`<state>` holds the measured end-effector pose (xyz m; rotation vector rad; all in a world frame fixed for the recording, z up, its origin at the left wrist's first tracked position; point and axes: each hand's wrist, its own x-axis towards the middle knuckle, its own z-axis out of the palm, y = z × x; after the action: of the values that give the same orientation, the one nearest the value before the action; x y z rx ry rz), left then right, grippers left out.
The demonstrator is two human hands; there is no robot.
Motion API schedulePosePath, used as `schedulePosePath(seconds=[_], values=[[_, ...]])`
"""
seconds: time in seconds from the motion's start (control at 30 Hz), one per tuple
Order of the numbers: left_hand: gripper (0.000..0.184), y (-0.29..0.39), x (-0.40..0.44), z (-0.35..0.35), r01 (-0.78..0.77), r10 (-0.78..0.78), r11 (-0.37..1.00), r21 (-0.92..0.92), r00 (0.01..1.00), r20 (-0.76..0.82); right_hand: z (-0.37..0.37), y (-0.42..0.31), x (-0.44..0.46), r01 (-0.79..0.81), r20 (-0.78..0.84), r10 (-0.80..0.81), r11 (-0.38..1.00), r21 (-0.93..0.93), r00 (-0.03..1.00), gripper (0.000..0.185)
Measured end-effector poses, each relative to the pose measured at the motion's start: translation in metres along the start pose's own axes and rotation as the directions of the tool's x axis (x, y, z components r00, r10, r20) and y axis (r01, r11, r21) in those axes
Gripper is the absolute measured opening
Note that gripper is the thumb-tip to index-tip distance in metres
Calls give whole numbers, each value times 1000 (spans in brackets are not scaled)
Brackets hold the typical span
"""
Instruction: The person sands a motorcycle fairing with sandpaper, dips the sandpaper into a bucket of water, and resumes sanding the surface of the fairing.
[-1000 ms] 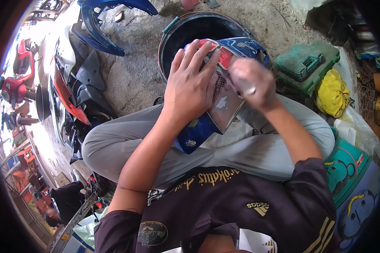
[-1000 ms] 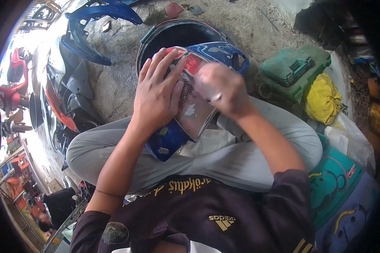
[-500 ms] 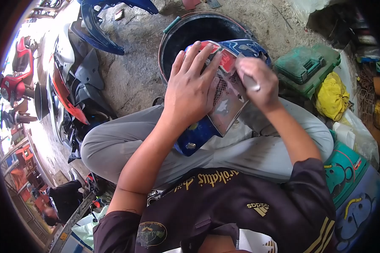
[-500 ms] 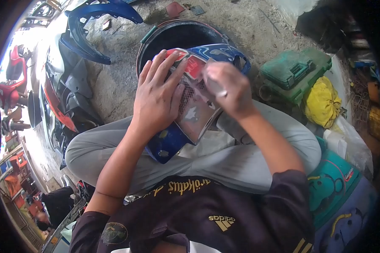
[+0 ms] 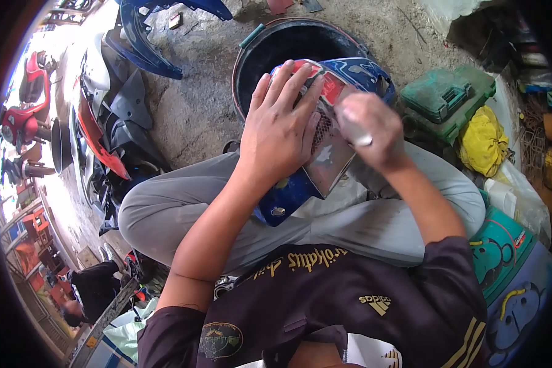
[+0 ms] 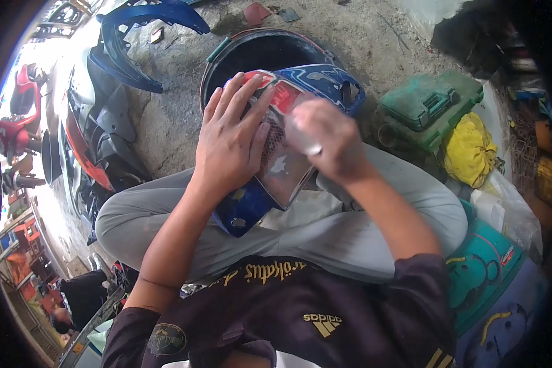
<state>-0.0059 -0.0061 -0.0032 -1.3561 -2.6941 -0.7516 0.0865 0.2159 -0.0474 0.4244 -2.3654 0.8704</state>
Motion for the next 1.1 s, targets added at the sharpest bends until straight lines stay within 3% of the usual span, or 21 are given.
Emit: schedulePosePath(seconds=[0.03,0.13,0.17,0.3,0.4,0.47,0.53,0.63,0.77,0.9,1.03,1.1], values=[[57,0,-1,0,2,-2,1000,-4,1000,0,-4,-14,8,-12,46,11,1000,19,999,29],[56,-1,2,2,-20,20,1000,-8,1000,-11,-4,18,8,-36,-19,35,998,-58,999,30],[56,1,1,2,-20,20,1000,0,1000,-11,-6,24,8,-135,-10,135,991,-11,991,29],[56,-2,0,1,-12,12,1000,-11,1000,-14,1,4,2,-30,1,30,998,46,1000,39],[56,1,2,2,-20,20,1000,8,1000,-10,-5,22,9,-125,-28,125,992,-5,992,24],[57,0,2,2,-18,18,1000,9,1000,-9,1,3,3,-52,-34,53,999,16,998,22],[57,0,1,1,-12,12,1000,16,1000,-5,1,-1,4,-37,-6,38,998,48,999,21],[57,2,2,1,-19,19,1000,19,1000,2,-5,24,9,-176,-30,177,984,14,984,25],[57,0,0,1,-8,8,1000,14,1000,-5,-1,-8,8,-81,14,81,996,43,997,24],[58,3,1,1,-1,1,1000,-4,1000,7,-3,14,14,-171,-40,172,985,24,984,23],[55,0,2,1,-12,13,1000,13,1000,-16,-1,-16,12,-86,4,86,992,87,996,23],[55,1,2,2,-19,20,1000,7,1000,-21,-3,2,16,-134,-58,136,990,51,989,22]])
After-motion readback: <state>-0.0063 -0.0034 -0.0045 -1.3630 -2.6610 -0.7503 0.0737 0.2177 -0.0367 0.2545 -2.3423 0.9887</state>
